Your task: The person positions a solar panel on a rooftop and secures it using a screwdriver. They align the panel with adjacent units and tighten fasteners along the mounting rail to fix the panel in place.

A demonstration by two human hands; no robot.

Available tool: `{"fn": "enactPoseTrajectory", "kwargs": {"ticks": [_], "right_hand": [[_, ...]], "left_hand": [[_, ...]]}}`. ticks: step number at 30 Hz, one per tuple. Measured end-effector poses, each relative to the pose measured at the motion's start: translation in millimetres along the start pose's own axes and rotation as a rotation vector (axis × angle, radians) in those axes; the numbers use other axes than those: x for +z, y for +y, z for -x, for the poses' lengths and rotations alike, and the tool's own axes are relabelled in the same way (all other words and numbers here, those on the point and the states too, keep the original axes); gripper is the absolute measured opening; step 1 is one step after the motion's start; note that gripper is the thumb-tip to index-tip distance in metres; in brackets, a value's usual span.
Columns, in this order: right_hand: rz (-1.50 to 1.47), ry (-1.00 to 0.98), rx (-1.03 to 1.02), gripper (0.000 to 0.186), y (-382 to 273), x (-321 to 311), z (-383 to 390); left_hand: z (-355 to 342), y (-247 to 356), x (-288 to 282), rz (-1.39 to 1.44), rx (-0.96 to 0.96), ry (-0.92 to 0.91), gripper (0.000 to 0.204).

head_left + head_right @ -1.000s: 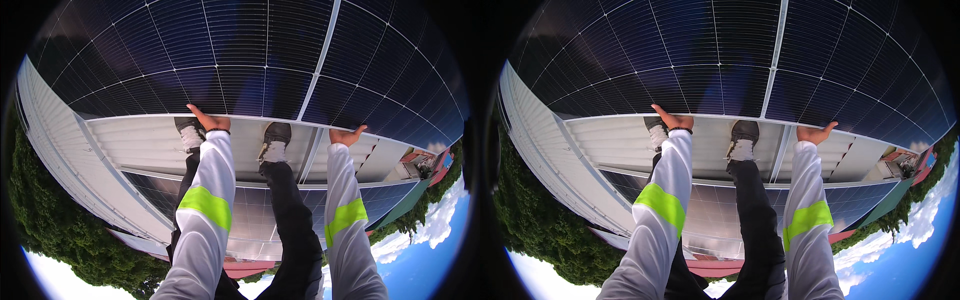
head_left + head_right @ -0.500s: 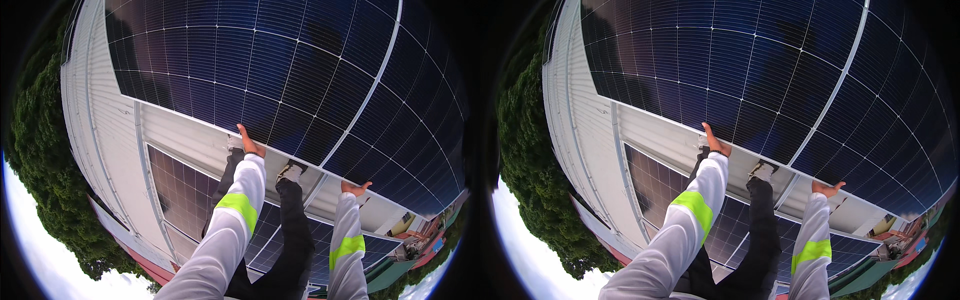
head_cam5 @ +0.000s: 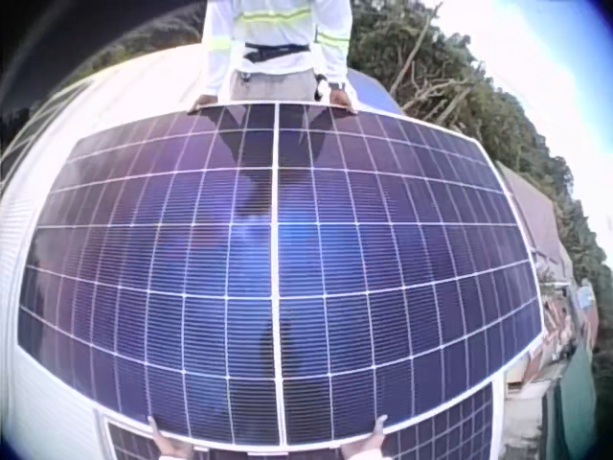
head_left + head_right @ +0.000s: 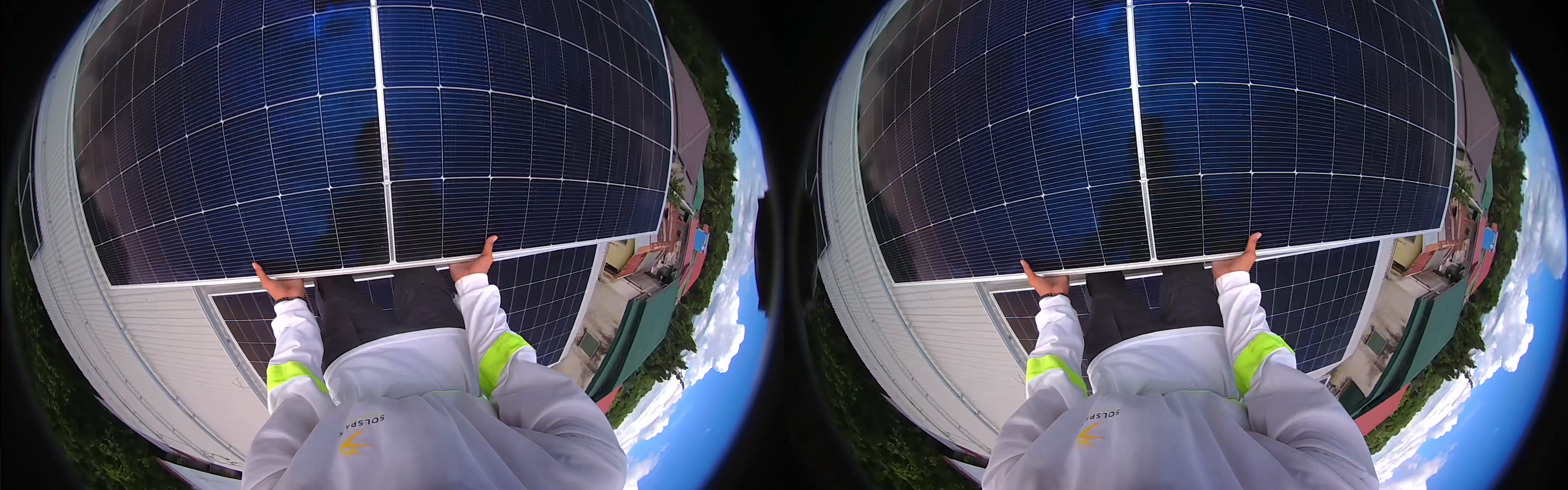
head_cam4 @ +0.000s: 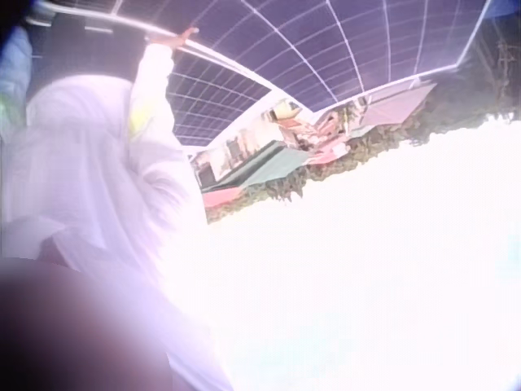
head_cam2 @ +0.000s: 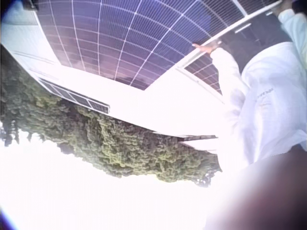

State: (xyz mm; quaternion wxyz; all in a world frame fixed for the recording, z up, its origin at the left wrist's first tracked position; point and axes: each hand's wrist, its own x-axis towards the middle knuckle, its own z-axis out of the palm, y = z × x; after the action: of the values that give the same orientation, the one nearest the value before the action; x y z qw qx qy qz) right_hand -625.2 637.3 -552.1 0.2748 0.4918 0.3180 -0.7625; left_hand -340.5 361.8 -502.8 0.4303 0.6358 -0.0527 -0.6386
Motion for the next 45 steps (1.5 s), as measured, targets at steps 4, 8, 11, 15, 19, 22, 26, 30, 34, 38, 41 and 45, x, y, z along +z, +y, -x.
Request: {"fn": "enactPoseTrajectory", "kwargs": {"ticks": [4, 8, 11, 15, 19, 22, 26, 30, 34, 38, 41, 45], "right_hand": [[0.004, -0.109, 0.003, 0.066, -8.5, 6.2, 7.3], [-0.030, -0.008, -0.012, 0.061, -14.9, 9.9, 7.3], [-0.037, -0.021, 0.029, 0.062, -16.1, 15.5, 11.2], [0.065, -0.135, -0.057, 0.065, -11.2, 15.3, 16.7], [0.116, -0.132, -0.049, 0.072, -8.4, 4.1, 6.9], [0.176, -0.202, -0.046, 0.078, -10.8, -5.8, -10.0], [0.192, -0.206, 0.005, 0.080, -12.7, -11.6, -25.5], [0.197, -0.196, -0.012, 0.077, -13.3, -7.5, -22.8], [0.326, -0.068, -0.121, 0.078, -15.4, -0.9, -17.8], [0.384, 0.108, -0.236, 0.073, -16.5, 3.2, -25.5], [0.414, 0.095, -0.296, 0.073, -17.8, 6.3, -32.4], [0.526, 0.040, -0.301, 0.073, -33.9, 9.8, -25.0]], "left_hand": [[20.0, -54.4, 7.5, 0.217, 0.049, -0.193, 0.073], [31.3, -91.7, 19.8, 0.090, 0.018, 0.039, 0.080], [42.7, -82.2, 32.1, 0.099, -0.030, 0.091, 0.088], [46.2, -73.2, 38.1, 0.016, 0.004, 0.273, 0.102], [32.0, -74.5, 26.9, 0.101, -0.011, 0.250, 0.110], [19.5, -80.2, 21.3, 0.261, 0.041, 0.104, 0.103], [20.2, -74.4, 17.9, 0.334, -0.002, 0.097, 0.097], [36.0, -63.7, 26.5, 0.476, -0.004, -0.020, 0.084], [34.9, -77.5, 23.9, 0.550, -0.052, -0.053, 0.076], [-5.2, -95.3, 1.7, 0.414, -0.162, 0.107, 0.084], [-22.3, -96.2, -8.0, 0.371, -0.122, 0.141, 0.099], [-2.0, -82.7, -4.3, 0.352, -0.159, 0.214, 0.101]]}}
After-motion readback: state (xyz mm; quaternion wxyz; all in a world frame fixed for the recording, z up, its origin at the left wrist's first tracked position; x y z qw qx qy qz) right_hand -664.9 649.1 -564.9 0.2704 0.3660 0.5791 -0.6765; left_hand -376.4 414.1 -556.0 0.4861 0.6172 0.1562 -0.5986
